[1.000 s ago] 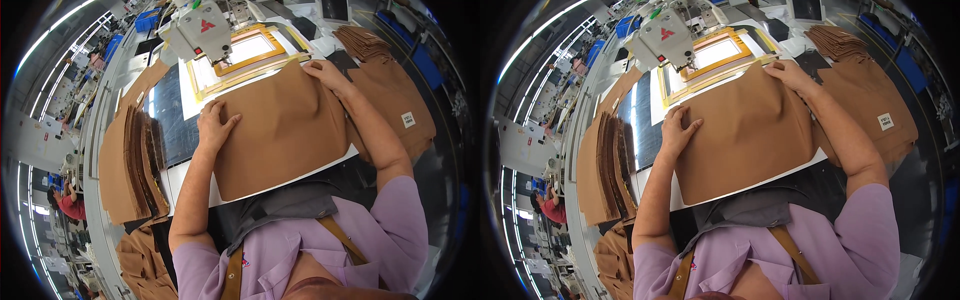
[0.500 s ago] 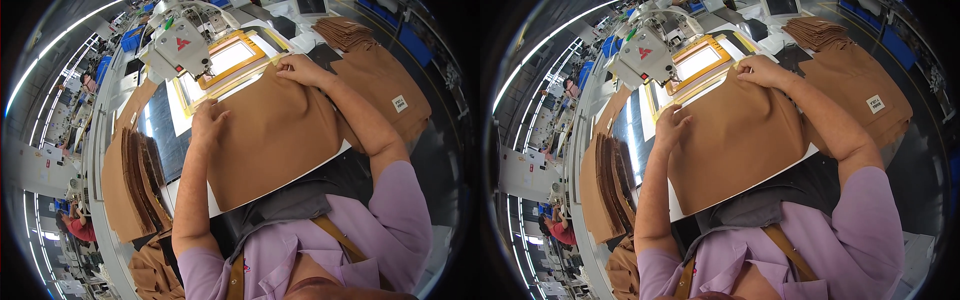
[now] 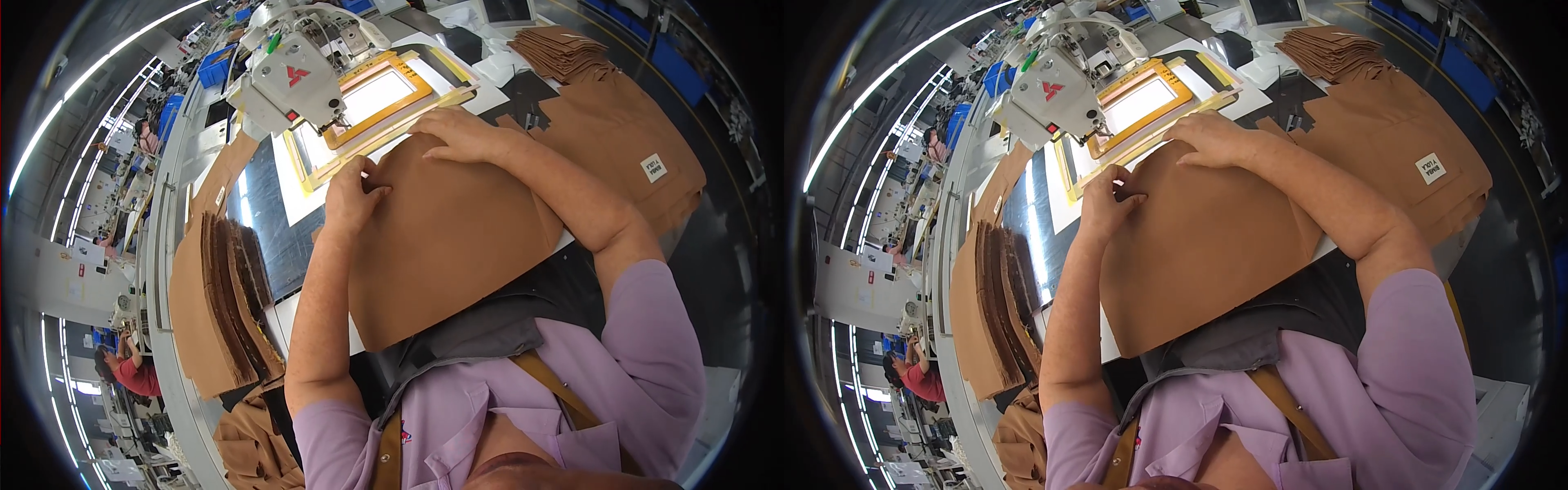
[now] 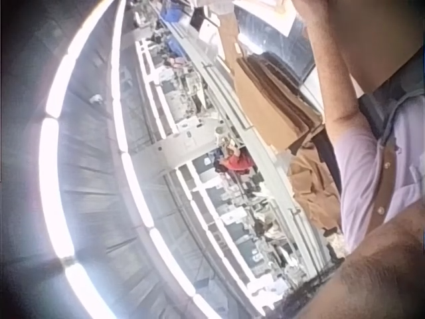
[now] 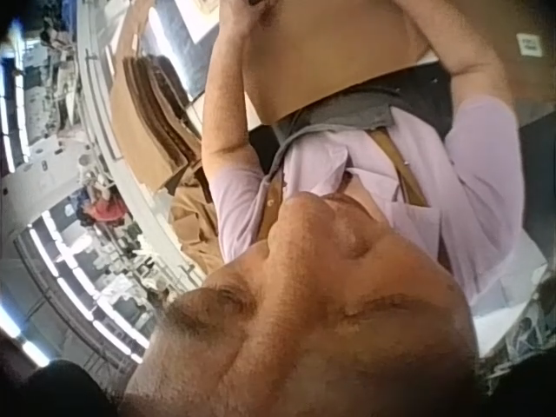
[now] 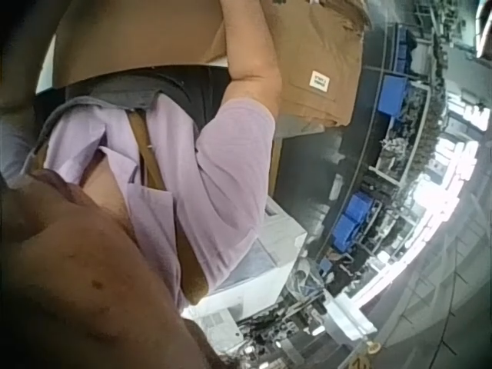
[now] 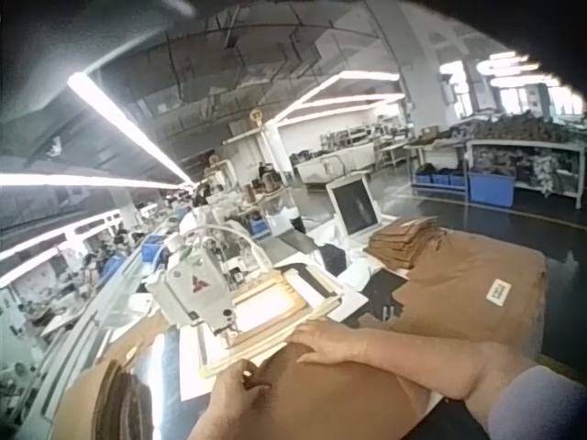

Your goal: Operating an industrial sewing machine to assemble leather goods and attach labels.

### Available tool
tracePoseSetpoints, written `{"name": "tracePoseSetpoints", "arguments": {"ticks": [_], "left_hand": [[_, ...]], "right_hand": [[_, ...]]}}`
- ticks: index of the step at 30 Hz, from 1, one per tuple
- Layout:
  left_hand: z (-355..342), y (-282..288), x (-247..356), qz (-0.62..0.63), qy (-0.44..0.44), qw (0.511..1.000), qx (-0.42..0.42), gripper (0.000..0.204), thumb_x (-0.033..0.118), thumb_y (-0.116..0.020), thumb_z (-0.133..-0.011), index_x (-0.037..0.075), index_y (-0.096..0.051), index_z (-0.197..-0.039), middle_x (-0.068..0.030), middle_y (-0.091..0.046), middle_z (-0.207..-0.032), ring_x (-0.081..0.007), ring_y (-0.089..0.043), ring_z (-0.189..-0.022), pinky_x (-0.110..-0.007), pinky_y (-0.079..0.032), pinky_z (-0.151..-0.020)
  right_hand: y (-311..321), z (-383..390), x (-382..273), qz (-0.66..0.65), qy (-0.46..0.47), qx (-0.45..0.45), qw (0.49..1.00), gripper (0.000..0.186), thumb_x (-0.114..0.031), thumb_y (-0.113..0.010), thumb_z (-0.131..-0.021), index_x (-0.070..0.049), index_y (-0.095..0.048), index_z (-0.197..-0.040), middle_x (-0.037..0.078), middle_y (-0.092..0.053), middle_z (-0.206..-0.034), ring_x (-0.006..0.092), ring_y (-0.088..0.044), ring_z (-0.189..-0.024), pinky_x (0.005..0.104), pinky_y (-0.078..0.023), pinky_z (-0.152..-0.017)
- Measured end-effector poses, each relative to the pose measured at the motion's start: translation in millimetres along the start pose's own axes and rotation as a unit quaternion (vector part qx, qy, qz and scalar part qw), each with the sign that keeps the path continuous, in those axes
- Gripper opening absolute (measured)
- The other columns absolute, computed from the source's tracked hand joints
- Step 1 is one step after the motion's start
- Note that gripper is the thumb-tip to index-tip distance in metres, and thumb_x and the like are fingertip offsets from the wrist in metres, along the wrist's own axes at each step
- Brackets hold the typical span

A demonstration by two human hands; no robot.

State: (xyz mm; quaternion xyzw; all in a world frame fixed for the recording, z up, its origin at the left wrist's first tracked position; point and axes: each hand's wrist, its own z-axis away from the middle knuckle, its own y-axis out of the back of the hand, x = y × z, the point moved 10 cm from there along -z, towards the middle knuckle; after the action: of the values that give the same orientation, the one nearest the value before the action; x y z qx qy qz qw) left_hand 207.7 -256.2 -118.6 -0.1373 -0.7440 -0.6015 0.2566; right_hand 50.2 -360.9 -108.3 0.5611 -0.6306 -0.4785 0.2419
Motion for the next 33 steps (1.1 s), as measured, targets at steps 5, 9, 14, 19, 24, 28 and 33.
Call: {"name": "tracePoseSetpoints", "arguments": {"ticks": [5, 9, 14, 19, 24, 28, 33], "left_hand": [[19.0, 15.2, 22.0, -0.118, -0.068, 0.986, 0.095, 0.041, 0.019, -0.088, -0.075, 0.007, -0.064, -0.106, -0.0104, -0.073, -0.104, -0.0309, -0.070, -0.086, -0.042, -0.056, -0.079], [25.3, 26.8, -3.4, -0.100, -0.040, 0.984, 0.139, 0.043, 0.021, -0.089, -0.075, 0.008, -0.066, -0.109, -0.0108, -0.073, -0.103, -0.0308, -0.070, -0.087, -0.042, -0.056, -0.080], [33.4, 25.1, 3.5, -0.107, -0.106, 0.968, 0.201, 0.037, 0.023, -0.088, -0.073, 0.007, -0.070, -0.101, -0.0104, -0.072, -0.093, -0.0327, -0.068, -0.085, -0.046, -0.052, -0.077], [52.5, 26.8, -6.1, -0.009, -0.102, 0.958, 0.268, 0.027, 0.013, -0.085, -0.075, 0.008, -0.065, -0.093, -0.0108, -0.068, -0.092, -0.0339, -0.065, -0.088, -0.045, -0.049, -0.080], [61.2, 27.3, -7.8, -0.020, -0.098, 0.959, 0.265, 0.032, 0.006, -0.081, -0.076, 0.008, -0.063, -0.103, -0.0113, -0.066, -0.094, -0.0346, -0.062, -0.093, -0.046, -0.049, -0.081], [58.4, 28.1, 2.3, -0.040, -0.104, 0.961, 0.252, 0.035, 0.005, -0.079, -0.078, 0.007, -0.063, -0.109, -0.0111, -0.065, -0.101, -0.0339, -0.062, -0.094, -0.046, -0.049, -0.082], [56.5, 23.6, -2.2, -0.037, -0.093, 0.963, 0.250, 0.038, 0.005, -0.079, -0.079, 0.008, -0.065, -0.115, -0.0112, -0.066, -0.103, -0.0332, -0.064, -0.097, -0.045, -0.051, -0.084]], "right_hand": [[-27.9, -20.0, -26.4, -0.059, 0.000, -0.069, 0.996, 0.045, -0.028, -0.078, -0.086, -0.008, -0.065, -0.124, 0.013, -0.065, -0.123, 0.0332, -0.058, -0.122, 0.0463, -0.045, -0.105], [-35.0, -38.1, -54.1, -0.062, 0.067, -0.012, 0.996, 0.040, -0.028, -0.079, -0.084, -0.008, -0.067, -0.116, 0.012, -0.065, -0.117, 0.0325, -0.062, -0.114, 0.0451, -0.049, -0.099], [-46.9, -47.4, -76.4, -0.093, 0.088, 0.019, 0.992, 0.030, -0.022, -0.077, -0.083, -0.008, -0.066, -0.108, 0.013, -0.065, -0.109, 0.0340, -0.062, -0.108, 0.0456, -0.050, -0.093], [-42.1, -37.2, -87.8, -0.142, 0.069, 0.113, 0.981, 0.025, -0.008, -0.077, -0.079, -0.007, -0.063, -0.100, 0.013, -0.064, -0.105, 0.0350, -0.062, -0.102, 0.0453, -0.051, -0.087], [-38.9, -36.3, -93.1, -0.141, 0.081, 0.119, 0.980, 0.028, -0.009, -0.079, -0.078, -0.007, -0.063, -0.101, 0.011, -0.064, -0.105, 0.0337, -0.062, -0.101, 0.0459, -0.051, -0.087], [-34.9, -38.3, -88.2, -0.085, 0.076, 0.126, 0.985, 0.029, -0.010, -0.080, -0.078, -0.007, -0.063, -0.101, 0.011, -0.064, -0.103, 0.0329, -0.062, -0.100, 0.0455, -0.051, -0.086], [-41.3, -39.0, -79.3, -0.112, 0.058, 0.131, 0.983, 0.030, -0.010, -0.080, -0.077, -0.007, -0.063, -0.101, 0.011, -0.063, -0.102, 0.0326, -0.062, -0.099, 0.0446, -0.051, -0.085]]}}
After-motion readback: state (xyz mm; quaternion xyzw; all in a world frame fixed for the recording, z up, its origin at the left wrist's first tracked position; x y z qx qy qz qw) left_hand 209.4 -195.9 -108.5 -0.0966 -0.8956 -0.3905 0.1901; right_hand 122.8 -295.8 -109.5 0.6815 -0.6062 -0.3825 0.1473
